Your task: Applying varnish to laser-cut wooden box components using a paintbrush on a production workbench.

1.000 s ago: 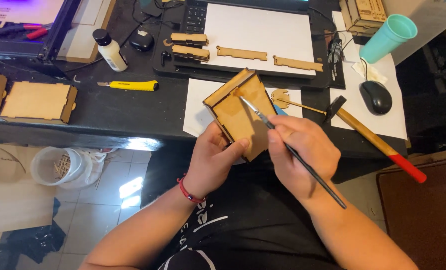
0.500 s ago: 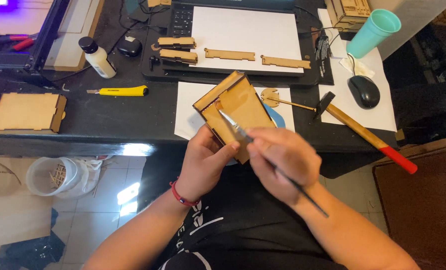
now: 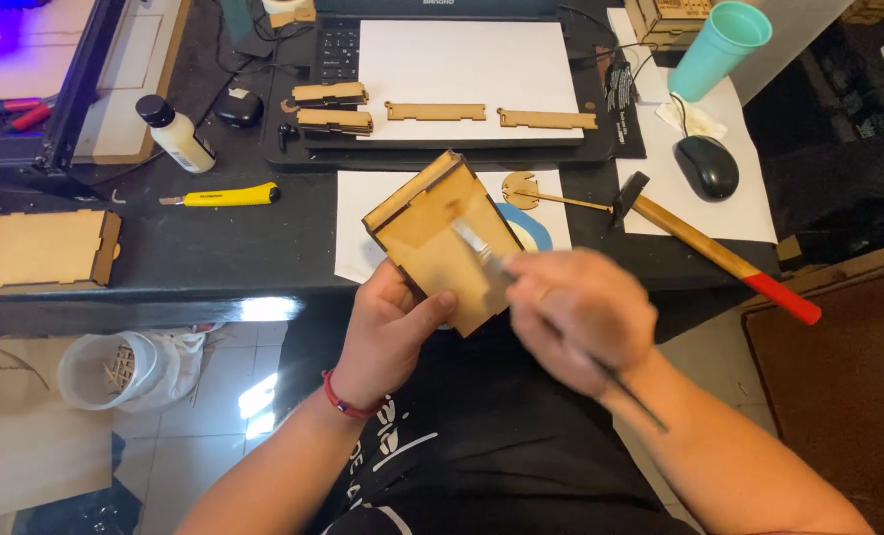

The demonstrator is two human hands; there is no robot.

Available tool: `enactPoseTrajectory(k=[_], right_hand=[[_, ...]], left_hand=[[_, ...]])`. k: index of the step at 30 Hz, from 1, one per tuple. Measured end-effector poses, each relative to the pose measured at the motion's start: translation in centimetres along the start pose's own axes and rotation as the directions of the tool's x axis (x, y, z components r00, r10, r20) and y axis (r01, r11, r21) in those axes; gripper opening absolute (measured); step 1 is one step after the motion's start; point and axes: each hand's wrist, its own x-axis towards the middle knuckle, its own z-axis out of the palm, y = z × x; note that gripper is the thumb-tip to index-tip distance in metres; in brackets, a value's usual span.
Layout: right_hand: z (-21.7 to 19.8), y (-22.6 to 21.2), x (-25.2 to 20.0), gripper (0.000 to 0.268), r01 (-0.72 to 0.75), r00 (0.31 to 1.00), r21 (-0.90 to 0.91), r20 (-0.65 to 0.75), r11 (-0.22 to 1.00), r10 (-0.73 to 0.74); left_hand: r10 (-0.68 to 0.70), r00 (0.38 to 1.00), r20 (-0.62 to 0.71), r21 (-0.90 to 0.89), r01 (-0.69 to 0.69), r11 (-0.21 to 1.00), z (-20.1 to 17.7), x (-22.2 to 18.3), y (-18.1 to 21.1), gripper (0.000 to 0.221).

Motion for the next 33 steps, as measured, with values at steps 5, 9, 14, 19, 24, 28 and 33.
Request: enactPoseTrajectory(k=[5,9,14,19,24,28,33], right_hand=[[2.1,1.6,-1.9,0.011,0.008,0.972,-0.040,-0.233,0.999,-0.017],[2.2,1.0,-1.4,0.012,0.033,0.960,-0.001,-0.279,0.999,-0.032],[1.5,2.2,-0.9,0.008,0.059,0.923,-0.053,-0.378,0.997,-0.075],[-0.8,2.0,-3.0,0.011,0.075,0.985,0.047,-0.159,0.996,-0.067],[-2.3,2.4,-3.5,0.014,0.077,0.997,0.031,-0.002,0.997,-0.077],[-1.5,2.6,-1.9,0.009,0.113,0.987,0.077,-0.120,0.991,-0.103],[-0.8,2.0,-2.0,0.008,-0.029,0.995,0.009,-0.092,1.000,0.030]], left_hand=[[0.001,1.000,0.002,0.003,-0.001,1.000,0.3,-0.1,0.5,0.038],[0.019,1.000,0.006,0.034,-0.020,0.999,0.3,0.0,0.7,0.036],[0.039,0.999,0.014,0.071,-0.040,0.997,0.3,-0.1,1.0,0.036],[0.039,0.999,0.009,0.019,-0.039,0.999,0.5,-0.3,1.9,0.036],[0.016,0.999,0.030,-0.049,-0.015,0.999,0.7,-0.2,2.4,0.036],[-0.005,0.999,0.043,-0.027,0.007,1.000,0.9,-0.2,2.5,0.037],[0.011,1.000,0.024,-0.010,-0.011,1.000,0.6,-0.1,1.9,0.035]])
